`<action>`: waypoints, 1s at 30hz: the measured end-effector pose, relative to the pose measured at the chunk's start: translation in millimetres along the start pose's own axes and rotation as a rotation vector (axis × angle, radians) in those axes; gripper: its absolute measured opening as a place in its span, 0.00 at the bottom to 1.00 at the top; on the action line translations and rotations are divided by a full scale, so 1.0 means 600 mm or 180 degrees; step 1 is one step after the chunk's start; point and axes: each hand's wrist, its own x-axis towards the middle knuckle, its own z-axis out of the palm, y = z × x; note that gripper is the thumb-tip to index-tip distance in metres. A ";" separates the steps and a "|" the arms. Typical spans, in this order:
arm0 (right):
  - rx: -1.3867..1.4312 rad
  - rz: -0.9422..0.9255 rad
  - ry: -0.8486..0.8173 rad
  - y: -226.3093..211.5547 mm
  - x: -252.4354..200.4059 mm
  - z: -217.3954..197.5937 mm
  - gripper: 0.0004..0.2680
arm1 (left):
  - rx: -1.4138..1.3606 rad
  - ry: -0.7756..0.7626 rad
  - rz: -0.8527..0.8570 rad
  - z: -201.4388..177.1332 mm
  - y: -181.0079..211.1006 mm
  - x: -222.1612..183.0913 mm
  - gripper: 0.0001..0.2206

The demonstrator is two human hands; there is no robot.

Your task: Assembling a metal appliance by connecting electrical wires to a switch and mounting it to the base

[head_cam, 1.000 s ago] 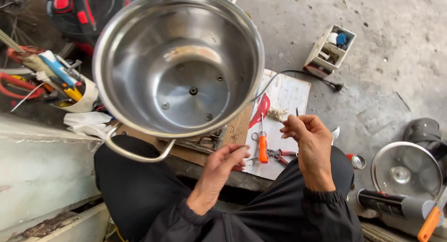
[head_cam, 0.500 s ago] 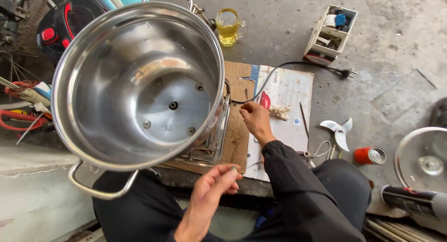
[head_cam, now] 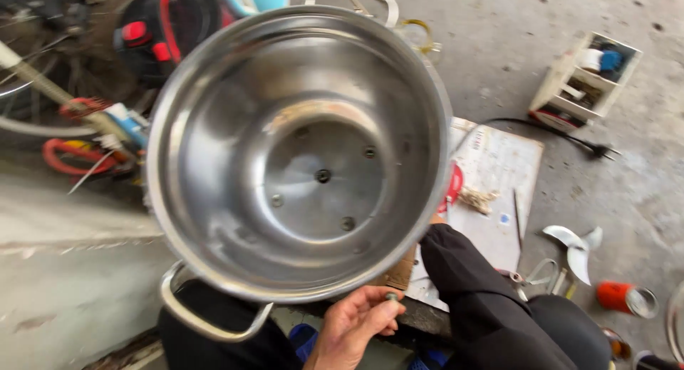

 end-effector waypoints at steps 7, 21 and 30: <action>0.1177 0.0584 0.0017 0.003 -0.030 -0.072 0.10 | -0.0246 -0.0335 0.0194 0.018 0.053 -0.014 0.15; 0.2366 0.1579 0.0045 -0.184 -0.200 -0.307 0.09 | -0.0162 -0.0824 0.0640 0.064 0.094 -0.027 0.15; 0.2386 0.1513 -0.0228 -0.217 -0.253 -0.326 0.08 | 0.0212 -0.0776 0.1341 0.079 0.079 -0.011 0.17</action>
